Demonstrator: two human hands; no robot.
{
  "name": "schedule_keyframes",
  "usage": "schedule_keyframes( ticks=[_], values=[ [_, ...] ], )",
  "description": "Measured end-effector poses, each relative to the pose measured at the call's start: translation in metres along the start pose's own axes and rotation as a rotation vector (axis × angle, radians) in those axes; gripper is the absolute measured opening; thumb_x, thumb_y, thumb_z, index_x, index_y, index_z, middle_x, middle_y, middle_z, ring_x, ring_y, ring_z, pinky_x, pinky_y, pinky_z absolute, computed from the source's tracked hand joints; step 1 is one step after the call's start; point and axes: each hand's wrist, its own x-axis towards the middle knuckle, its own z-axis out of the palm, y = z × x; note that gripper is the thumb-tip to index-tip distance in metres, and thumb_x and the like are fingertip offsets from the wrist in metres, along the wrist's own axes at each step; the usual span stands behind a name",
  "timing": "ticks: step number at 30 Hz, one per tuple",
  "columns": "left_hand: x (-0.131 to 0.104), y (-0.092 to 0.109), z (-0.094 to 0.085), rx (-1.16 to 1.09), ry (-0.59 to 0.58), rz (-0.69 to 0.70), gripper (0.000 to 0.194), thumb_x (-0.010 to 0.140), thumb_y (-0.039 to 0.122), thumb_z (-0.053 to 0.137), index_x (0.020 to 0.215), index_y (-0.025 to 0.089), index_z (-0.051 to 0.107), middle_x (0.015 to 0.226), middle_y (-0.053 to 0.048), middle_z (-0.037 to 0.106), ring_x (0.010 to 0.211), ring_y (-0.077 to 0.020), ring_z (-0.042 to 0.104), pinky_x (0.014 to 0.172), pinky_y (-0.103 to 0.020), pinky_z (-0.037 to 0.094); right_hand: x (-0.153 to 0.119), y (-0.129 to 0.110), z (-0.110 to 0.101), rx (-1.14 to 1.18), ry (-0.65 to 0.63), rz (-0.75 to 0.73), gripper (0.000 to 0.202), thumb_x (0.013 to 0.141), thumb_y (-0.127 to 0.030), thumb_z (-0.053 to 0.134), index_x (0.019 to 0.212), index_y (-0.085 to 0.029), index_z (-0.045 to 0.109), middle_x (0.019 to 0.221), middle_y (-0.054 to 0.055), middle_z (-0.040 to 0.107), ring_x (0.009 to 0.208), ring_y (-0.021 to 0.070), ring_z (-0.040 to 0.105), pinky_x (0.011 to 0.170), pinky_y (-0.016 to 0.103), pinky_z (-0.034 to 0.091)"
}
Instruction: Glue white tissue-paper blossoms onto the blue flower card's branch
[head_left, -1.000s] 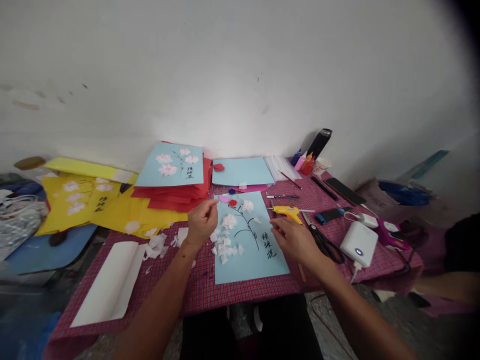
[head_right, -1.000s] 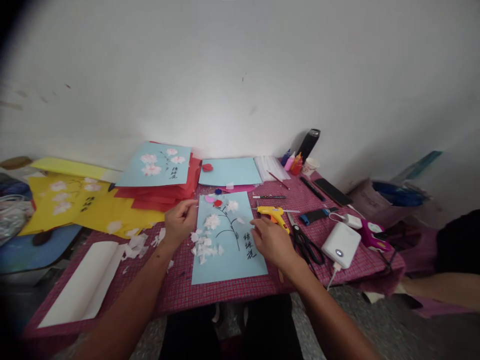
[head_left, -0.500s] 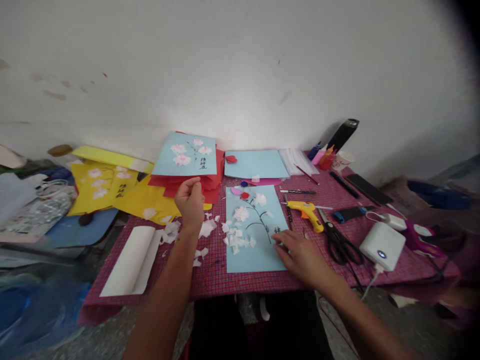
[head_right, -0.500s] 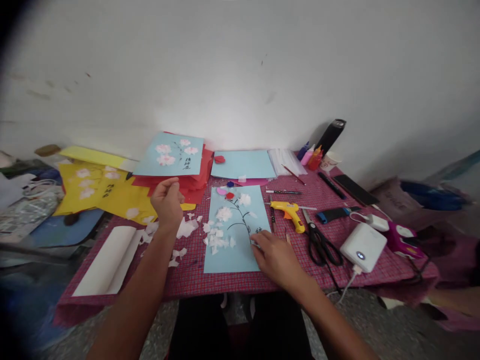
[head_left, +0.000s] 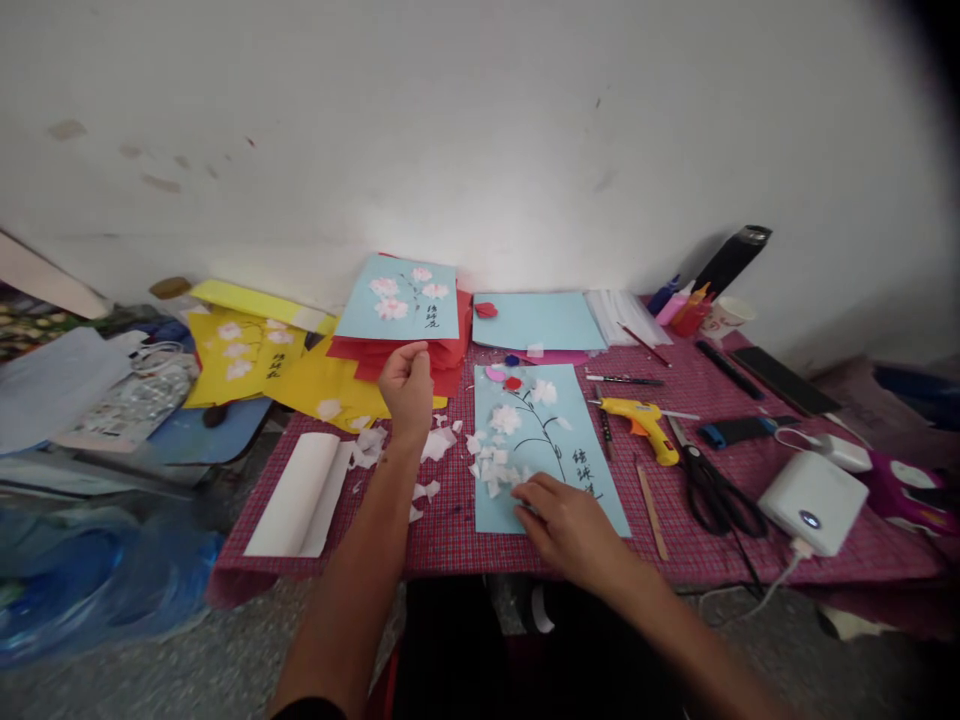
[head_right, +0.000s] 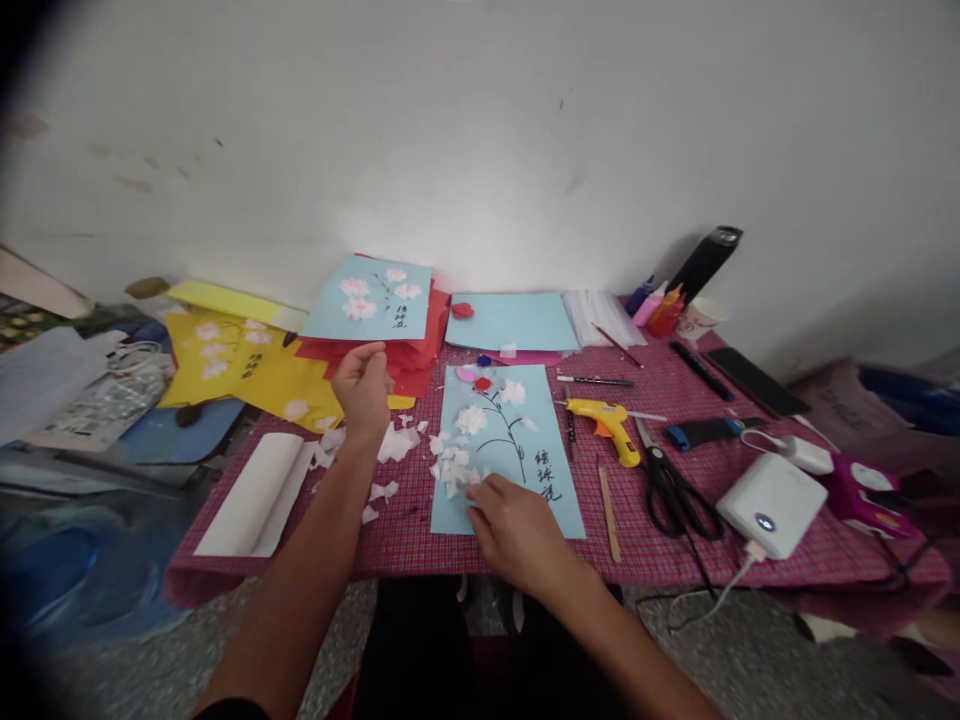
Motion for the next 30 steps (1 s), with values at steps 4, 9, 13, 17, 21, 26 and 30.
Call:
schedule_keyframes(
  ticks=[4, 9, 13, 17, 21, 26, 30],
  values=[
    [-0.016, 0.027, -0.013, 0.000, -0.077, 0.119, 0.020, 0.089, 0.030, 0.066, 0.105, 0.019, 0.069, 0.062, 0.007, 0.051, 0.050, -0.0068, 0.046, 0.050, -0.019, 0.043, -0.016, -0.013, 0.003, 0.070, 0.041, -0.111, 0.021, 0.102, -0.020, 0.050, 0.113, -0.020, 0.067, 0.100, 0.008, 0.069, 0.090, 0.0202, 0.067, 0.079, 0.031, 0.053],
    [-0.067, 0.069, -0.090, 0.479, -0.235, 0.243, 0.018, 0.092, 0.030, 0.068, 0.107, 0.022, 0.072, 0.085, 0.000, 0.069, 0.070, -0.0114, 0.062, 0.067, -0.024, 0.053, -0.059, 0.013, 0.001, 0.097, 0.164, -0.046, 0.021, 0.104, -0.024, 0.048, 0.112, -0.022, 0.066, 0.103, 0.009, 0.071, 0.088, 0.0197, 0.069, 0.078, 0.032, 0.055],
    [-0.100, 0.066, -0.155, 0.907, -0.625, 0.274, 0.017, 0.093, 0.033, 0.065, 0.106, 0.023, 0.072, 0.099, -0.003, 0.073, 0.090, -0.0194, 0.068, 0.083, -0.033, 0.056, -0.086, 0.080, -0.023, 0.033, 0.327, 0.139, 0.021, 0.101, -0.035, 0.052, 0.111, -0.024, 0.067, 0.106, 0.009, 0.073, 0.094, 0.0229, 0.071, 0.085, 0.036, 0.055],
    [-0.119, 0.046, -0.179, 1.102, -0.719, 0.343, 0.031, 0.092, 0.041, 0.067, 0.117, 0.022, 0.069, 0.102, -0.007, 0.070, 0.095, -0.0254, 0.067, 0.087, -0.042, 0.057, -0.081, 0.145, -0.062, -0.203, 0.452, 0.413, 0.030, 0.097, -0.042, 0.053, 0.110, -0.020, 0.068, 0.103, 0.011, 0.074, 0.093, 0.0269, 0.070, 0.082, 0.038, 0.053],
    [-0.134, 0.039, -0.166, 1.107, -0.603, 0.435, 0.034, 0.095, 0.039, 0.064, 0.125, 0.022, 0.064, 0.113, -0.011, 0.067, 0.106, -0.0291, 0.065, 0.096, -0.048, 0.054, -0.056, 0.169, -0.077, -0.288, 0.276, 0.541, 0.026, 0.097, -0.037, 0.054, 0.107, -0.019, 0.069, 0.102, 0.010, 0.075, 0.093, 0.0255, 0.070, 0.080, 0.034, 0.049],
    [-0.141, 0.038, -0.098, 1.015, -0.750, 0.511, 0.030, 0.096, 0.033, 0.062, 0.124, 0.024, 0.064, 0.126, -0.011, 0.063, 0.119, -0.0295, 0.061, 0.103, -0.048, 0.051, -0.037, 0.161, -0.069, -0.393, 0.227, 0.707, 0.030, 0.097, -0.040, 0.055, 0.108, -0.016, 0.070, 0.105, 0.014, 0.074, 0.093, 0.0262, 0.071, 0.075, 0.032, 0.046],
    [-0.128, 0.028, -0.013, 0.999, -1.007, 0.528, 0.026, 0.097, 0.025, 0.058, 0.122, 0.023, 0.065, 0.121, -0.009, 0.066, 0.115, -0.0261, 0.061, 0.103, -0.043, 0.050, -0.034, 0.143, -0.071, -0.422, 0.309, 0.684, 0.029, 0.099, -0.036, 0.054, 0.114, -0.016, 0.068, 0.111, 0.013, 0.072, 0.093, 0.0247, 0.069, 0.075, 0.031, 0.045]
  ],
)
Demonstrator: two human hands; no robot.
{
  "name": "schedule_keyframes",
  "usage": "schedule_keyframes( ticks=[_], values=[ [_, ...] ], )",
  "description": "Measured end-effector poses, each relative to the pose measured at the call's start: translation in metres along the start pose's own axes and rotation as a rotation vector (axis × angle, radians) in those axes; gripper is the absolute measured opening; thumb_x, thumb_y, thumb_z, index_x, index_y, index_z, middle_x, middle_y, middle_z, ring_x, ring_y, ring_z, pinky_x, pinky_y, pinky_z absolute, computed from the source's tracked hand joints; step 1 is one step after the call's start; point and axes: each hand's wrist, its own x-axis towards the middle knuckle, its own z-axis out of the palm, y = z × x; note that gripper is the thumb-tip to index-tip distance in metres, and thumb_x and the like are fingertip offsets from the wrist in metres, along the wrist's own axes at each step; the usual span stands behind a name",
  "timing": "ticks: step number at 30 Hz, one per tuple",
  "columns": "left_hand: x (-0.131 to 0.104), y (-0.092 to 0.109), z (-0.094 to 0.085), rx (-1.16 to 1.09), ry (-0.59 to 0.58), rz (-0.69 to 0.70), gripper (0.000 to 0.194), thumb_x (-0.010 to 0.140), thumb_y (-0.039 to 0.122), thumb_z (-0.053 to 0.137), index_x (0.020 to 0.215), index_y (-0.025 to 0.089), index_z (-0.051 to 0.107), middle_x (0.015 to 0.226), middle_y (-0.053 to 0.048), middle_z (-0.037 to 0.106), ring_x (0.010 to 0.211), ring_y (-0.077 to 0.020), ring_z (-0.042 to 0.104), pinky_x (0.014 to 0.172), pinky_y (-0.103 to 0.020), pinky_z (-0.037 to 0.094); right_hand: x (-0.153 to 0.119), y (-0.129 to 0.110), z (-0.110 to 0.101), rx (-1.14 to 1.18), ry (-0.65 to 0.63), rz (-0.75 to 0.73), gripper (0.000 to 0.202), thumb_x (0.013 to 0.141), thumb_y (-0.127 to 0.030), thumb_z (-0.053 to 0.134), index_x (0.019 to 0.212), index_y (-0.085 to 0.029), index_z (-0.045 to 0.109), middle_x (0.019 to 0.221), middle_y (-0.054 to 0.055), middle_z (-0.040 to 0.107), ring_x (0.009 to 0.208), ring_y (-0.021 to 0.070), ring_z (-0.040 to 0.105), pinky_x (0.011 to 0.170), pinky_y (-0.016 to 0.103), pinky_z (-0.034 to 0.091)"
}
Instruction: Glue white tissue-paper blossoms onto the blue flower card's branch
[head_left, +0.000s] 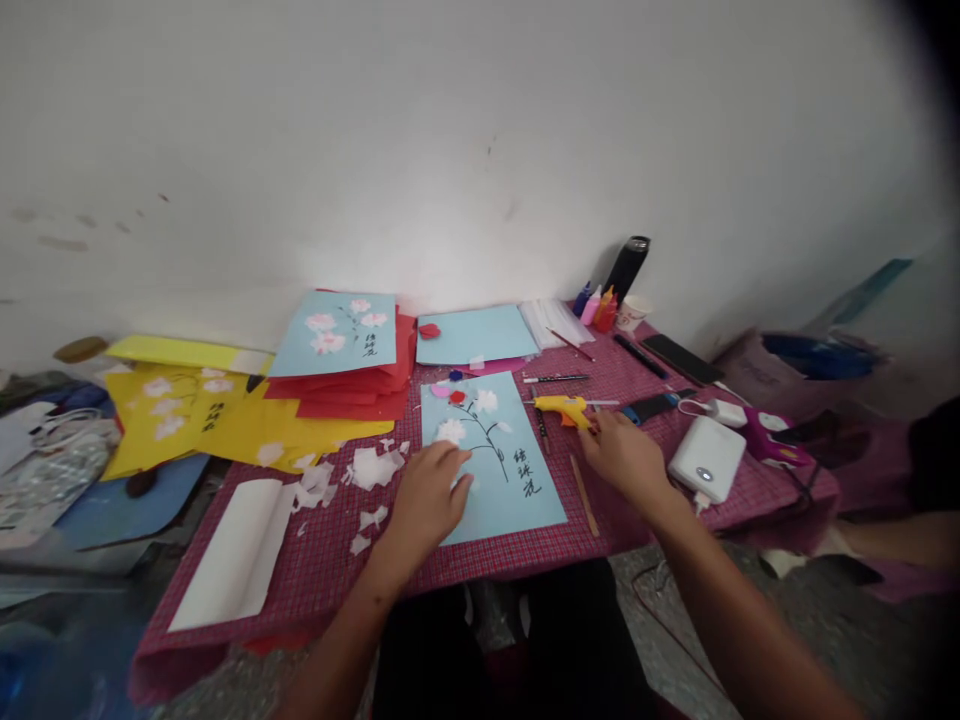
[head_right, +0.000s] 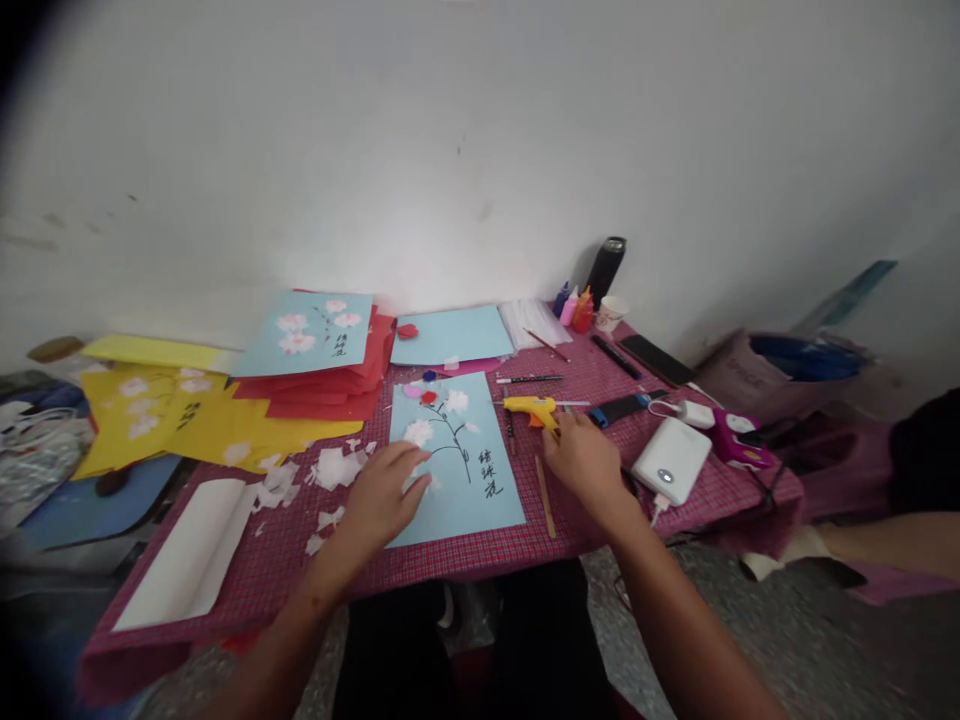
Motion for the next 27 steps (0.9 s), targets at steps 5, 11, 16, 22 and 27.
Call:
schedule_keyframes(
  ticks=[5, 11, 16, 22, 27],
  values=[
    [0.082, 0.013, 0.024, 0.129, -0.168, 0.000, 0.025, 0.093, 0.021, 0.058, 0.114, 0.020, 0.071, 0.109, -0.011, 0.064, 0.110, -0.0283, 0.059, 0.098, -0.043, 0.047, -0.003, -0.036, -0.009, 0.131, -0.108, -0.322, 0.027, 0.103, -0.030, 0.048, 0.108, -0.021, 0.073, 0.112, 0.010, 0.070, 0.101, 0.0210, 0.065, 0.084, 0.028, 0.045],
    [0.101, 0.012, 0.044, 0.230, -0.240, -0.010, 0.025, 0.092, 0.016, 0.052, 0.102, 0.017, 0.074, 0.104, -0.013, 0.062, 0.106, -0.0294, 0.057, 0.096, -0.044, 0.044, 0.007, -0.075, 0.001, 0.003, -0.248, -0.393, 0.034, 0.103, -0.027, 0.043, 0.107, -0.017, 0.075, 0.110, 0.015, 0.065, 0.097, 0.0241, 0.063, 0.080, 0.031, 0.047],
    [0.102, 0.006, 0.049, 0.221, -0.241, -0.012, 0.022, 0.094, 0.021, 0.053, 0.100, 0.017, 0.074, 0.105, -0.013, 0.062, 0.107, -0.0291, 0.057, 0.095, -0.044, 0.044, 0.012, -0.078, 0.007, 0.019, -0.237, -0.389, 0.036, 0.105, -0.028, 0.039, 0.111, -0.018, 0.073, 0.111, 0.015, 0.063, 0.099, 0.0251, 0.063, 0.079, 0.032, 0.047],
    [0.104, 0.005, 0.050, 0.191, -0.237, 0.012, 0.021, 0.095, 0.025, 0.055, 0.101, 0.018, 0.074, 0.105, -0.011, 0.063, 0.107, -0.0271, 0.057, 0.096, -0.041, 0.044, 0.012, -0.076, 0.013, 0.040, -0.209, -0.398, 0.034, 0.103, -0.027, 0.042, 0.116, -0.023, 0.073, 0.108, 0.012, 0.063, 0.096, 0.0240, 0.063, 0.077, 0.031, 0.045],
    [0.105, 0.007, 0.052, 0.159, -0.239, -0.001, 0.021, 0.092, 0.030, 0.062, 0.104, 0.019, 0.075, 0.105, -0.011, 0.065, 0.107, -0.0269, 0.059, 0.096, -0.040, 0.044, 0.013, -0.076, 0.016, 0.061, -0.209, -0.408, 0.035, 0.103, -0.028, 0.044, 0.126, -0.026, 0.071, 0.106, 0.011, 0.063, 0.097, 0.0243, 0.064, 0.076, 0.031, 0.045]
  ],
)
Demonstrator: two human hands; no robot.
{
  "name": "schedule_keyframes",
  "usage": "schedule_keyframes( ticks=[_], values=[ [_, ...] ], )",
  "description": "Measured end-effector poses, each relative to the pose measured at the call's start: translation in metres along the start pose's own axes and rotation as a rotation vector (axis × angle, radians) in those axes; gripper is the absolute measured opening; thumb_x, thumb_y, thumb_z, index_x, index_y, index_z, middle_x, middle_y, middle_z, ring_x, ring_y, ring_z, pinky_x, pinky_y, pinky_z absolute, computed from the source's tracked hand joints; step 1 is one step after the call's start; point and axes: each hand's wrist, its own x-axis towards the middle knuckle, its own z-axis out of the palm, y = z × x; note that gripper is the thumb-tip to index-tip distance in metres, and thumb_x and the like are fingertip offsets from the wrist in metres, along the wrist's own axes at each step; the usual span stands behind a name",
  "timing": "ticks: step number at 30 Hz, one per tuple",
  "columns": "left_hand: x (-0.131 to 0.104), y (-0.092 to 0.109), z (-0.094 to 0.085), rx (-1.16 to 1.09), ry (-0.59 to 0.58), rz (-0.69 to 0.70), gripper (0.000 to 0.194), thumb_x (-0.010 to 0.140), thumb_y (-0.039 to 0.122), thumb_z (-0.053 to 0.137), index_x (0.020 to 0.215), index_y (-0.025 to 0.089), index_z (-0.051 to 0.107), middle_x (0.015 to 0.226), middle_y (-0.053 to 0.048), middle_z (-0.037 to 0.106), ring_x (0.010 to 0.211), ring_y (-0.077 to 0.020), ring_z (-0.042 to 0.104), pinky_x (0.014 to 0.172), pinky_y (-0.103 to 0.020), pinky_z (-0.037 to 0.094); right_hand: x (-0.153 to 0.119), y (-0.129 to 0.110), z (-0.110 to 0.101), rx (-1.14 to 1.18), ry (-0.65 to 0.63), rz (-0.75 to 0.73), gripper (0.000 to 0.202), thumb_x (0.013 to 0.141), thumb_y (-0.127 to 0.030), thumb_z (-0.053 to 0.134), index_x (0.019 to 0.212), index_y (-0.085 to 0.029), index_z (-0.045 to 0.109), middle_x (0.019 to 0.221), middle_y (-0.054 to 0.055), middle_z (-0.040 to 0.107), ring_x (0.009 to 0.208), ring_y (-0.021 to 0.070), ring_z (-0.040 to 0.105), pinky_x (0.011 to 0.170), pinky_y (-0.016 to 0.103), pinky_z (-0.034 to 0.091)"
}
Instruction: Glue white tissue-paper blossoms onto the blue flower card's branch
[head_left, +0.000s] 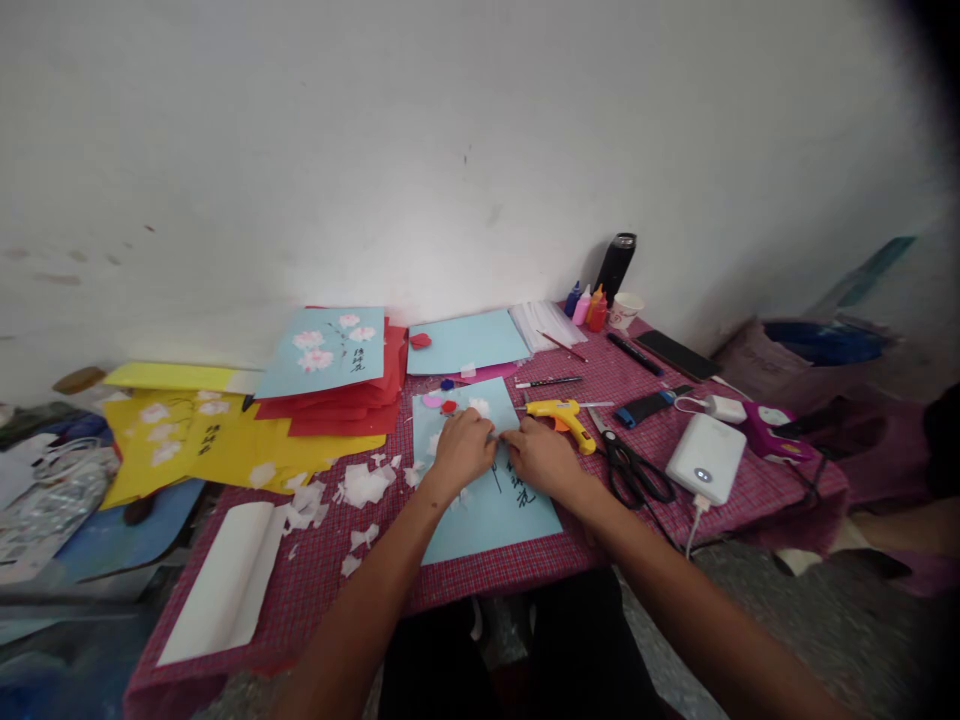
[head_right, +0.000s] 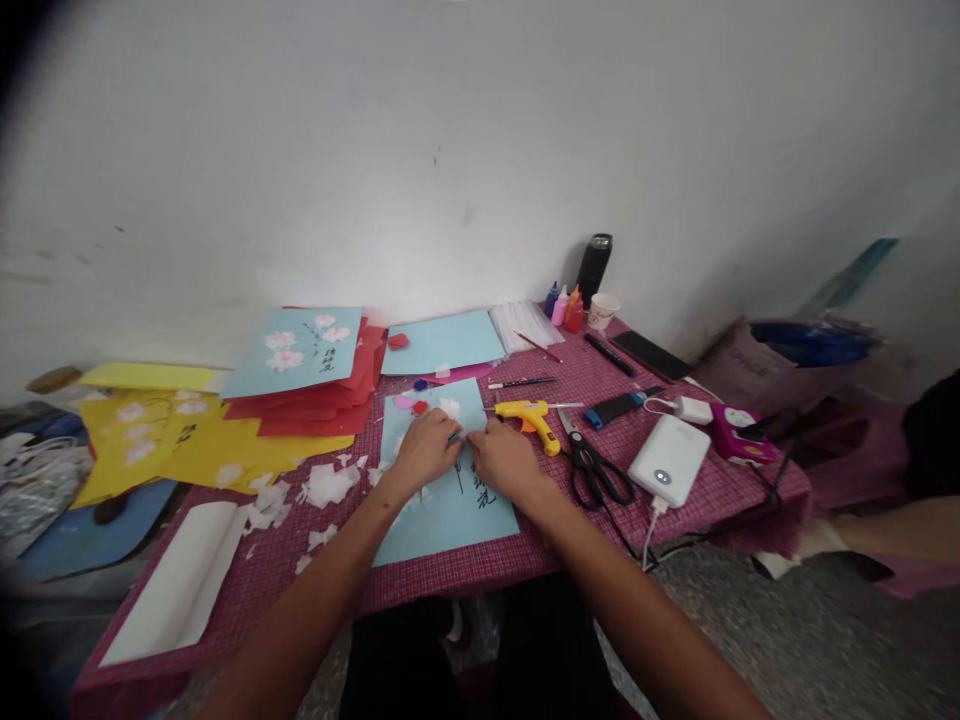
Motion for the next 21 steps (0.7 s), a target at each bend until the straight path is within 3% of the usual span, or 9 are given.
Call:
schedule_keyframes(
  ticks=[10, 21],
  values=[
    [0.003, 0.001, 0.008, -0.013, 0.027, -0.065, 0.022, 0.092, 0.032, 0.060, 0.101, 0.020, 0.075, 0.101, -0.010, 0.068, 0.102, -0.0253, 0.063, 0.092, -0.037, 0.047, 0.000, -0.002, -0.002, 0.020, -0.023, 0.013, 0.044, 0.102, -0.023, 0.043, 0.141, -0.028, 0.062, 0.112, 0.012, 0.065, 0.097, 0.0242, 0.066, 0.080, 0.032, 0.047],
    [0.004, -0.004, 0.011, -0.024, 0.027, -0.035, 0.019, 0.093, 0.029, 0.059, 0.099, 0.020, 0.075, 0.100, -0.008, 0.068, 0.102, -0.0230, 0.063, 0.094, -0.035, 0.048, 0.000, -0.001, -0.003, 0.023, -0.010, 0.054, 0.031, 0.101, -0.021, 0.042, 0.107, -0.015, 0.072, 0.108, 0.015, 0.065, 0.094, 0.0249, 0.066, 0.081, 0.033, 0.048]
  ],
)
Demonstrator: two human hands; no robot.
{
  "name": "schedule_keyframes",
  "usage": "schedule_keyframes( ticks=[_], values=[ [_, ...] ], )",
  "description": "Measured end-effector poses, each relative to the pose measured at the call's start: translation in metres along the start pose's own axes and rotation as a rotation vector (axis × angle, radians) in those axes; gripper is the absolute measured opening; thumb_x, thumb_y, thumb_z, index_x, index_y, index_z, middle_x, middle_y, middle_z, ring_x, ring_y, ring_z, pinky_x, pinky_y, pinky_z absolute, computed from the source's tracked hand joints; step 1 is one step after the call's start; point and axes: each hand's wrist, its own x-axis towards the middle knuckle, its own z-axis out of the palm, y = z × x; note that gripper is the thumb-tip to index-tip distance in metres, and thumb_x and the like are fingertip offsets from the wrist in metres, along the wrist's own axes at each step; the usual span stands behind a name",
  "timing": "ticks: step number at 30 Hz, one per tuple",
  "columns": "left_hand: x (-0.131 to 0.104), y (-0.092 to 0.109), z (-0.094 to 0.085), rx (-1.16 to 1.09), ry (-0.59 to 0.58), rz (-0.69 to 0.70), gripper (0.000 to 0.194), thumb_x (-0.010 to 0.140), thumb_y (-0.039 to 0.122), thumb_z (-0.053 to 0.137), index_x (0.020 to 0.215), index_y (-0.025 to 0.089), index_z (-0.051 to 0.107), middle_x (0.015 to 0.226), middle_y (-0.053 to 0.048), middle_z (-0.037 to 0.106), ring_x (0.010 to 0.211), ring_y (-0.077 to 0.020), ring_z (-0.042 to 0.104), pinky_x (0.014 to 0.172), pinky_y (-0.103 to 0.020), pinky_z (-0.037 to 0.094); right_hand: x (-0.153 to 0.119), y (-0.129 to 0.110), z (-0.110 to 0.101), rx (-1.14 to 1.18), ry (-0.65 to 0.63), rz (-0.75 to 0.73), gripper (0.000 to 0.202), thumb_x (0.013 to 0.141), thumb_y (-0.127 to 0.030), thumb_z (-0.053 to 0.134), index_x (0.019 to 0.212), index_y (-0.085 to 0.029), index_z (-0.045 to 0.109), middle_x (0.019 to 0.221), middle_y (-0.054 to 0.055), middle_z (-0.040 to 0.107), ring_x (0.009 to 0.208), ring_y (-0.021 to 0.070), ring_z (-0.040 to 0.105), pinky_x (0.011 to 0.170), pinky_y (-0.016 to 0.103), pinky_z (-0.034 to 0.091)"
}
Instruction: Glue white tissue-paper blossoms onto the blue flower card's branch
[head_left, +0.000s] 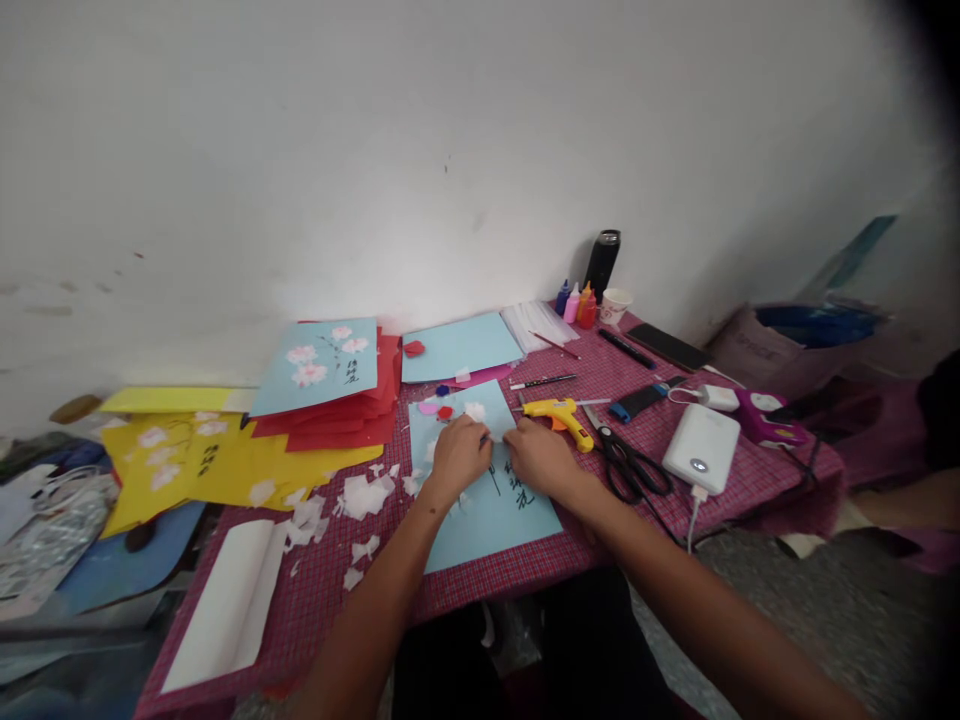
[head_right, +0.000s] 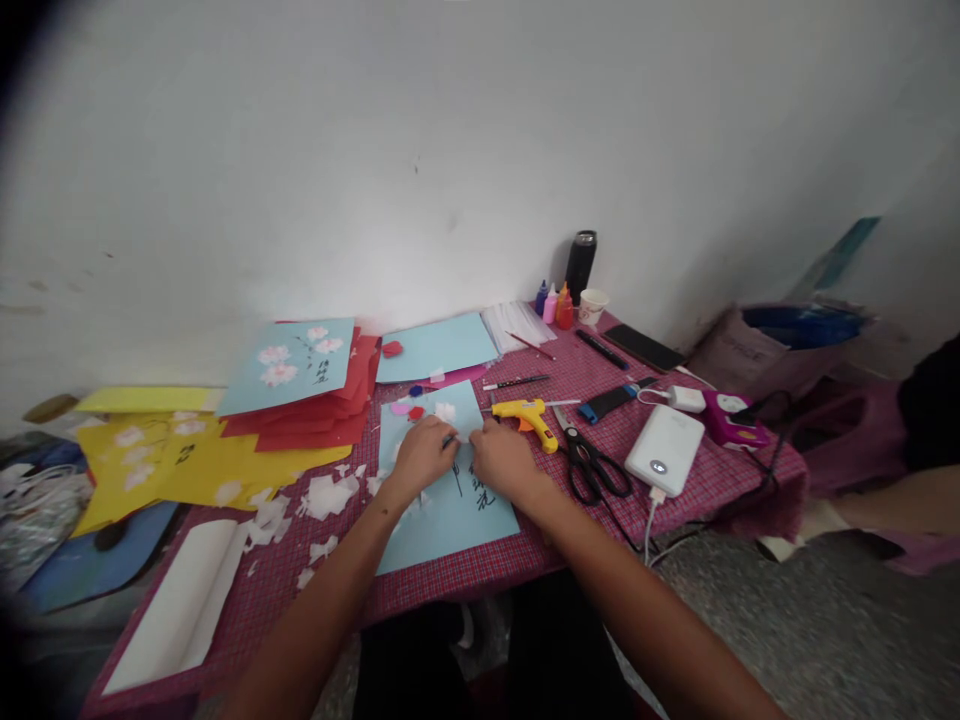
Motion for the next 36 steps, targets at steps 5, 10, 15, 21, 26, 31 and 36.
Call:
schedule_keyframes(
  ticks=[5, 10, 15, 21, 26, 31, 36],
  values=[
    [-0.0008, -0.0002, -0.0005, -0.003, -0.002, 0.007, 0.018, 0.094, 0.028, 0.058, 0.095, 0.020, 0.074, 0.099, -0.008, 0.068, 0.102, -0.0227, 0.063, 0.093, -0.034, 0.048, -0.0005, -0.0011, 0.0006, 0.001, -0.008, -0.003, 0.030, 0.100, -0.023, 0.045, 0.109, -0.016, 0.073, 0.108, 0.015, 0.065, 0.095, 0.0246, 0.065, 0.081, 0.033, 0.048],
    [-0.0006, 0.0005, -0.0006, -0.003, -0.010, -0.003, 0.018, 0.093, 0.028, 0.058, 0.091, 0.019, 0.074, 0.097, -0.009, 0.067, 0.100, -0.0233, 0.062, 0.092, -0.035, 0.048, -0.0004, -0.0012, 0.0017, 0.003, -0.019, -0.004, 0.035, 0.101, -0.023, 0.044, 0.121, -0.022, 0.072, 0.111, 0.014, 0.065, 0.096, 0.0247, 0.065, 0.081, 0.033, 0.048],
    [-0.0007, 0.0005, -0.0010, -0.016, -0.006, -0.005, 0.018, 0.094, 0.028, 0.059, 0.096, 0.020, 0.074, 0.099, -0.009, 0.068, 0.101, -0.0232, 0.062, 0.092, -0.035, 0.048, -0.0003, -0.0017, 0.0028, -0.004, -0.009, -0.010, 0.042, 0.099, -0.021, 0.045, 0.136, -0.028, 0.065, 0.111, 0.012, 0.064, 0.095, 0.0240, 0.066, 0.079, 0.032, 0.048],
    [-0.0003, 0.0005, -0.0012, -0.031, -0.016, -0.014, 0.018, 0.093, 0.028, 0.060, 0.094, 0.019, 0.076, 0.098, -0.009, 0.069, 0.100, -0.0227, 0.063, 0.090, -0.034, 0.048, -0.0005, -0.0017, 0.0029, -0.016, 0.005, -0.020, 0.044, 0.098, -0.022, 0.046, 0.136, -0.029, 0.065, 0.109, 0.012, 0.065, 0.093, 0.0234, 0.067, 0.076, 0.031, 0.048],
    [0.0009, 0.0025, -0.0019, -0.035, -0.013, -0.033, 0.020, 0.091, 0.030, 0.061, 0.096, 0.020, 0.077, 0.099, -0.009, 0.069, 0.101, -0.0232, 0.063, 0.089, -0.034, 0.048, 0.0007, -0.0006, 0.0055, -0.017, 0.003, -0.021, 0.046, 0.098, -0.020, 0.044, 0.139, -0.030, 0.064, 0.111, 0.012, 0.065, 0.093, 0.0237, 0.068, 0.077, 0.031, 0.049],
    [0.0024, 0.0040, -0.0014, -0.034, -0.017, -0.040, 0.020, 0.091, 0.028, 0.060, 0.095, 0.020, 0.077, 0.098, -0.010, 0.069, 0.100, -0.0236, 0.063, 0.088, -0.034, 0.048, 0.0030, 0.0004, 0.0061, 0.001, -0.015, -0.015, 0.046, 0.097, -0.021, 0.046, 0.138, -0.031, 0.064, 0.114, 0.012, 0.066, 0.096, 0.0254, 0.068, 0.078, 0.032, 0.050],
    [0.0032, 0.0042, -0.0001, -0.031, -0.015, -0.049, 0.020, 0.091, 0.028, 0.060, 0.095, 0.021, 0.078, 0.098, -0.010, 0.069, 0.101, -0.0239, 0.063, 0.089, -0.034, 0.048, 0.0036, 0.0007, 0.0047, 0.011, -0.006, 0.020, 0.038, 0.098, -0.020, 0.045, 0.128, -0.024, 0.068, 0.114, 0.013, 0.066, 0.097, 0.0239, 0.068, 0.079, 0.031, 0.050]
  ],
)
